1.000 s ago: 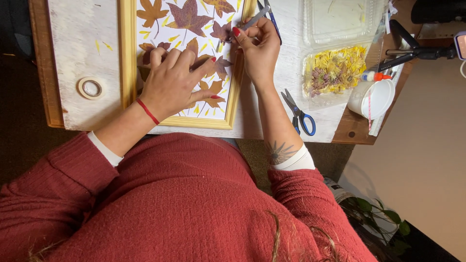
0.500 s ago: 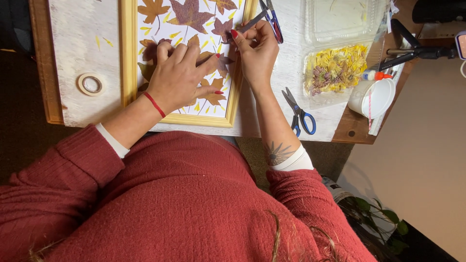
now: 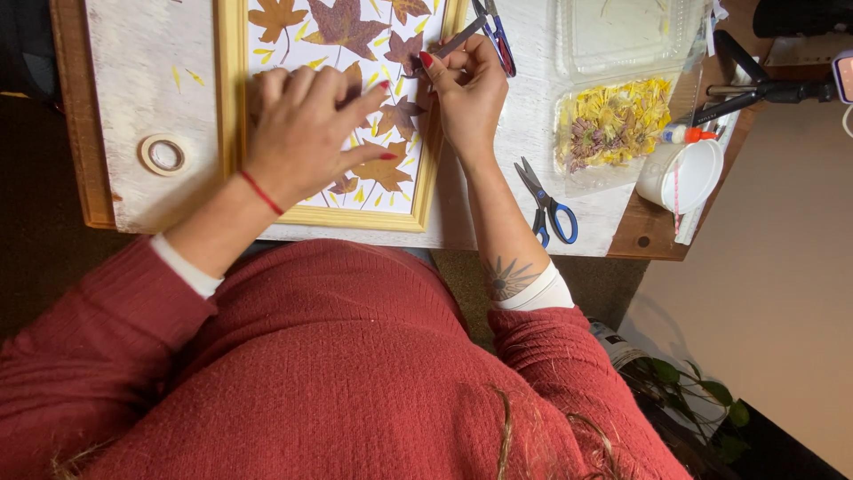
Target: Arrange and secure autumn leaves inside a picture frame using tape and tweezers.
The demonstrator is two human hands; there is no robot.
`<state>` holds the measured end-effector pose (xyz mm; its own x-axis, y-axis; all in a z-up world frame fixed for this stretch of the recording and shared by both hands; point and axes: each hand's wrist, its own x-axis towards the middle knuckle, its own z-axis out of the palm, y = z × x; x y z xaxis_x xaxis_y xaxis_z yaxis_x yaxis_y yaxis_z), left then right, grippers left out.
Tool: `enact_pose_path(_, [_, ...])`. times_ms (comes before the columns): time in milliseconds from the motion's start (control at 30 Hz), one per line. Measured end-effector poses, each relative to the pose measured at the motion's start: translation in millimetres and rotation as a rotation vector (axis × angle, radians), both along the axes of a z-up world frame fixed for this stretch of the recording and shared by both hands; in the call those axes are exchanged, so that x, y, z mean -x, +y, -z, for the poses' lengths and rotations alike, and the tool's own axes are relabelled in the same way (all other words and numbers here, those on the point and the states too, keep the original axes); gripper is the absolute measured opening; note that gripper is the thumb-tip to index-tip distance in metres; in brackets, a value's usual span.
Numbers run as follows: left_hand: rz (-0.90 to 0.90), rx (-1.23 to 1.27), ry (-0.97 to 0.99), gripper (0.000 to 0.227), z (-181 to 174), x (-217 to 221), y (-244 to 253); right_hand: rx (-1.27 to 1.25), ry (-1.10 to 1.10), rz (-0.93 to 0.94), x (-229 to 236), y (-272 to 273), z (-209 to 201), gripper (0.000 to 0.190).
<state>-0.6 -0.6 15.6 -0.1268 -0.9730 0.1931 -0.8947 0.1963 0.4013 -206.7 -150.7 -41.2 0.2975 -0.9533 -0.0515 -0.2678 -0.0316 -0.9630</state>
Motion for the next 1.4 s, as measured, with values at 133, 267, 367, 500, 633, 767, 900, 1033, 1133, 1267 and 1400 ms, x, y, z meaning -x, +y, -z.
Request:
enact_pose_path(133, [-0.075,0.139,-0.006,0.046,-18.1,-43.5,34.4,-0.128,-0.204,0.048,26.7,-3.6,2.3,0.025])
enact_pose_path(267, [-0.225,-0.008,0.058,0.029,-1.9,-93.2,101.7,-0.17,-0.105,0.191,73.4,16.4,-34.0,0.021])
enact_pose_path(367, [-0.269,-0.121,-0.008,0.032,18.0,-111.5,143.0,-0.15,-0.054,0.236,98.1,41.8,-38.7,0.02])
enact_pose_path(500, [-0.267,-0.163,-0.004,0.038,1.6,-103.0,143.6,-0.149,-0.024,0.275,106.0,72.9,-28.8,0.021])
enact_pose_path(633, [-0.248,-0.193,-0.038,0.041,8.4,-100.0,149.0,-0.141,0.017,0.281,100.5,81.7,-23.1,0.022])
enact_pose_path(767, [-0.261,-0.181,-0.035,0.037,7.2,-98.4,147.3,-0.101,0.046,0.259,99.6,85.3,-12.3,0.022])
enact_pose_path(900, [-0.278,-0.145,-0.032,0.034,8.8,-97.3,145.8,-0.083,0.053,0.27,99.1,88.4,-8.0,0.022])
enact_pose_path(1033, [-0.285,-0.12,-0.028,0.035,4.2,-95.6,143.2,-0.046,0.038,0.253,97.7,91.1,-10.2,0.024])
enact_pose_path(1133, [-0.302,-0.138,-0.016,0.035,6.9,-97.7,144.3,-0.028,0.026,0.24,98.5,92.7,-9.3,0.024])
enact_pose_path(1267, [-0.307,-0.132,-0.033,0.036,8.9,-99.2,145.6,0.059,0.084,0.216,95.5,97.8,-15.7,0.022])
enact_pose_path(1400, [-0.309,-0.13,-0.039,0.034,12.1,-99.8,149.2,0.137,0.253,0.163,90.7,105.8,-25.3,0.016])
